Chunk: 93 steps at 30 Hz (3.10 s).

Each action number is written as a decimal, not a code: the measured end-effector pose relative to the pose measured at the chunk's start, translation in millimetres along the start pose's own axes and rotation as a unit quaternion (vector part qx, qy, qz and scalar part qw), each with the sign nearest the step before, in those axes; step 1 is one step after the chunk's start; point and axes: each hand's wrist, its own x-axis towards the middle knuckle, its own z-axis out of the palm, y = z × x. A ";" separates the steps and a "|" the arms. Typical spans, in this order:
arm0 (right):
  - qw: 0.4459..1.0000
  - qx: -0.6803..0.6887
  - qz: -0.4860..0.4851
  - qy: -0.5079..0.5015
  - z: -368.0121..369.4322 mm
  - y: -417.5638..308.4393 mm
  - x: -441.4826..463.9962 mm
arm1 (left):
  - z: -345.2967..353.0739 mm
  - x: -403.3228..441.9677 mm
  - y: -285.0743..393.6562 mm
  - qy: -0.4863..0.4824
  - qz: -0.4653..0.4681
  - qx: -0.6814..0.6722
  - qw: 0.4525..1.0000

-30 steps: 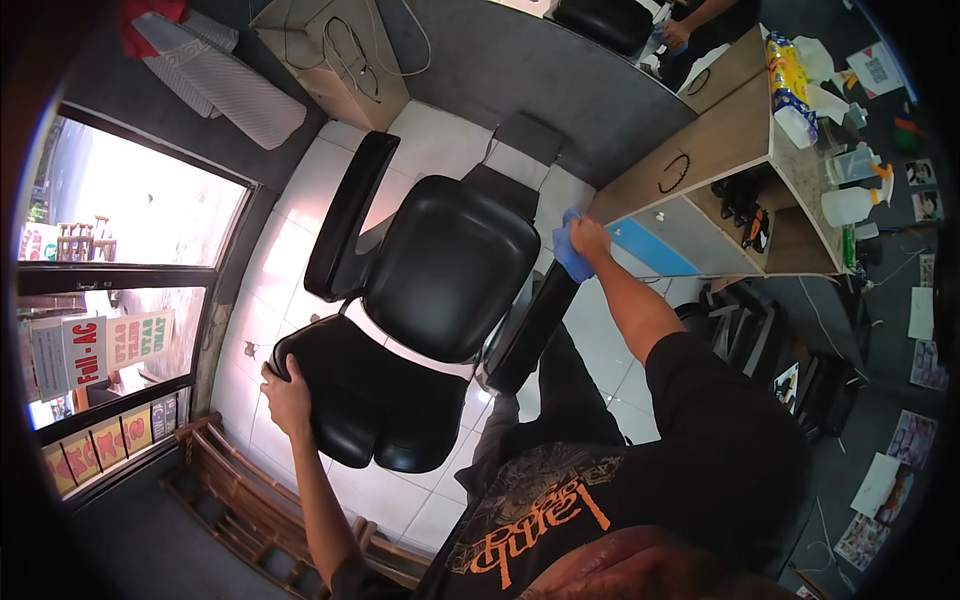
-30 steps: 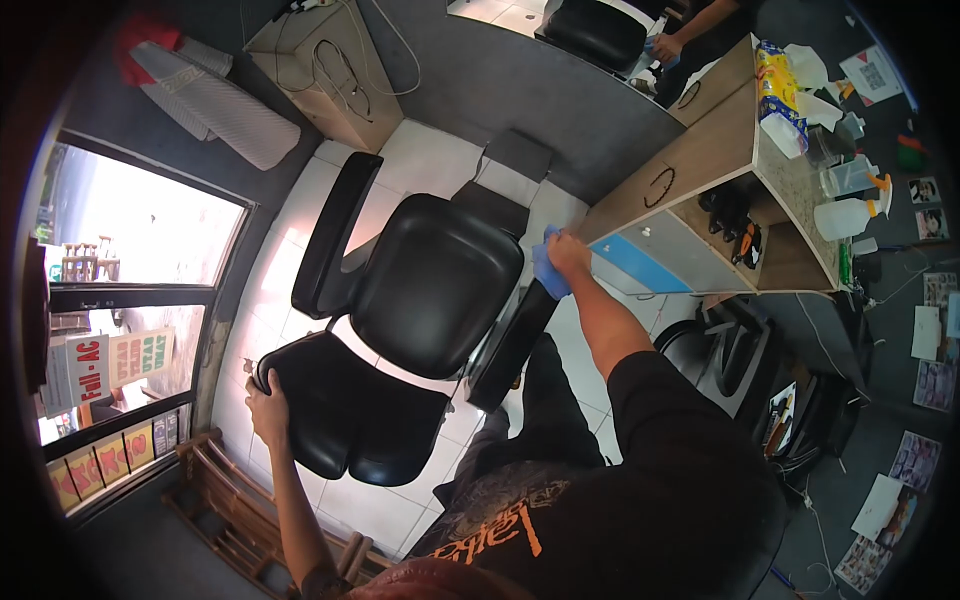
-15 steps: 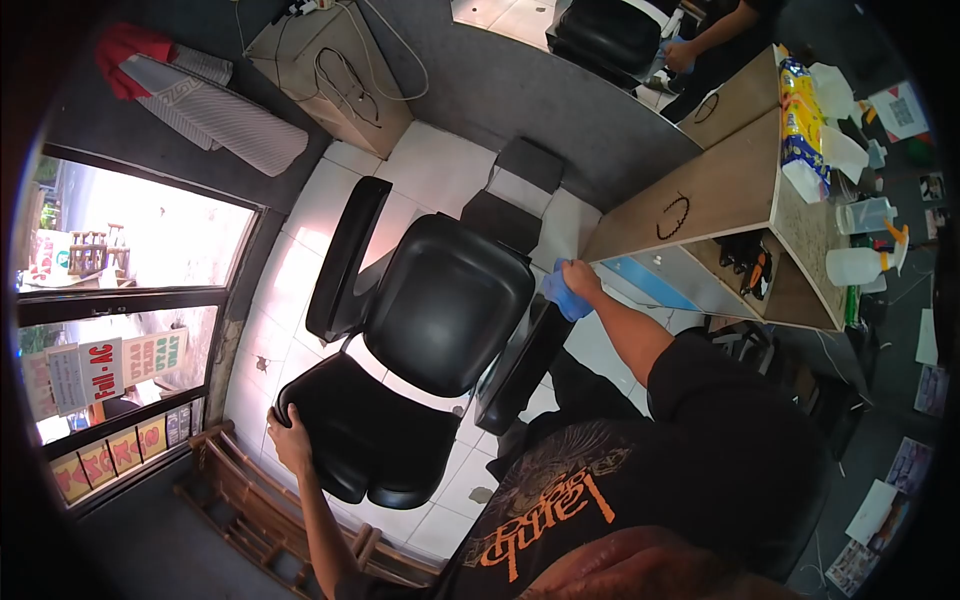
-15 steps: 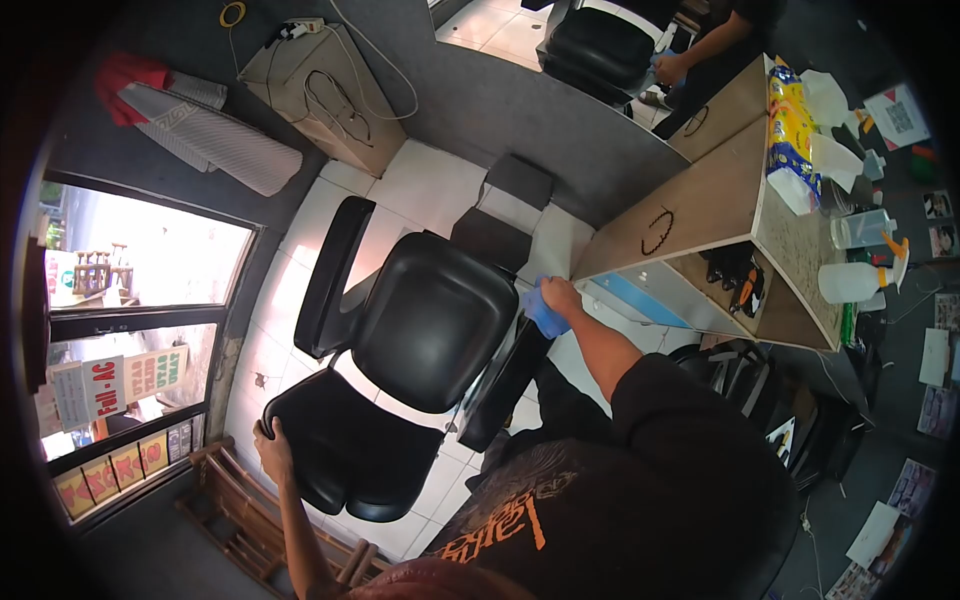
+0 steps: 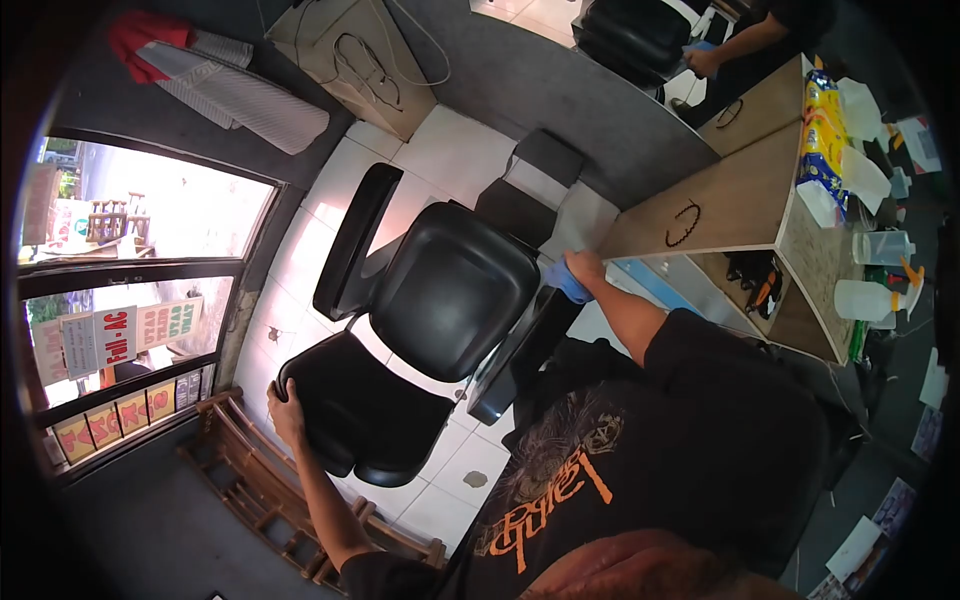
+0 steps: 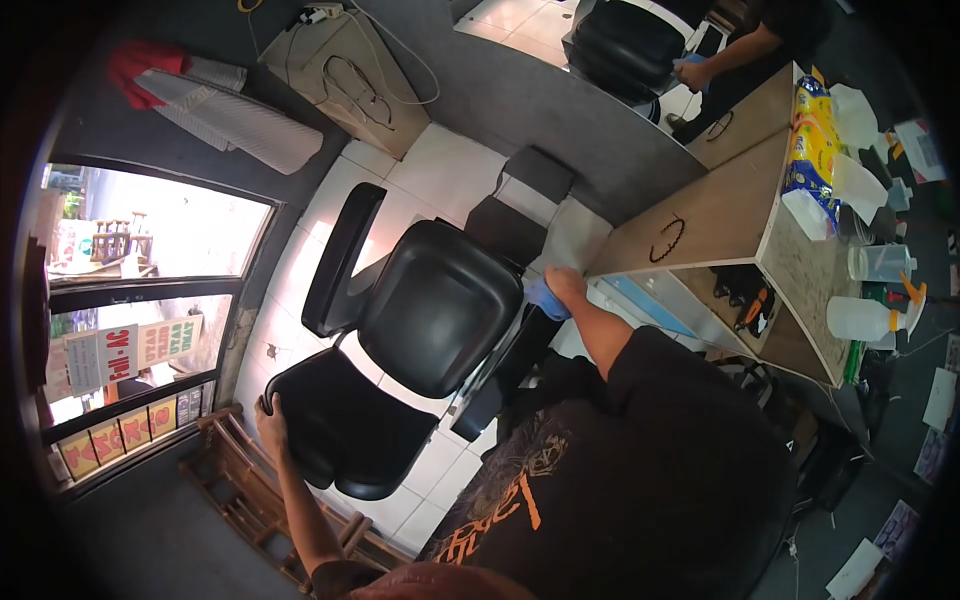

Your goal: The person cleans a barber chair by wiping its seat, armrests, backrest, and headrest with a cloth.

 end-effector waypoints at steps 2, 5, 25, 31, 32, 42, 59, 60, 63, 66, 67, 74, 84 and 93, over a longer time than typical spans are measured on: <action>0.998 0.047 -0.051 -0.003 8.1 7.3 -10.6 | -0.4 0.1 -3.4 0.002 0.000 -0.009 1.000; 0.980 0.019 -0.172 0.099 15.0 13.8 -50.6 | 2.8 -0.2 -3.7 0.004 0.003 -0.022 1.000; 0.998 0.045 0.006 -0.037 32.4 11.2 35.5 | 6.5 9.0 -10.5 0.002 0.020 -0.016 1.000; 0.933 0.338 0.036 -0.115 29.7 43.7 52.1 | 3.7 5.8 -7.4 0.000 0.006 -0.023 1.000; 0.880 0.441 0.021 -0.173 47.0 62.7 71.9 | 3.5 6.6 -8.4 0.004 0.004 -0.019 1.000; 0.989 -0.078 -0.119 -0.034 -17.0 -3.0 -96.1 | 4.2 7.2 -4.8 0.000 -0.009 0.000 1.000; 0.998 0.012 -0.003 -0.064 2.4 3.5 -12.0 | 5.6 6.9 -8.8 0.007 -0.001 -0.005 1.000; 0.998 0.021 -0.027 -0.056 2.4 6.8 -22.5 | 4.5 6.6 -8.5 0.006 -0.003 -0.006 1.000; 0.987 0.063 -0.141 -0.054 7.5 34.7 -37.4 | 2.6 3.9 -5.7 0.003 -0.013 -0.006 1.000; 0.952 0.049 -0.303 0.012 5.5 56.9 -73.4 | 3.3 2.9 -3.4 0.008 -0.012 -0.002 1.000; 0.931 0.034 -0.360 0.043 5.3 62.2 -80.9 | 6.2 6.8 -8.2 0.011 -0.007 -0.005 1.000; 0.969 0.080 -0.232 -0.001 26.1 63.7 -33.5 | 19.3 19.5 -25.0 0.026 0.014 -0.005 1.000; 0.910 0.299 0.038 -0.285 28.1 56.7 45.7 | 7.2 10.6 -10.3 -0.003 -0.042 0.017 0.999; 0.984 0.136 -0.104 0.042 12.9 56.6 -48.4 | 3.9 7.2 -5.9 -0.017 -0.058 0.020 0.998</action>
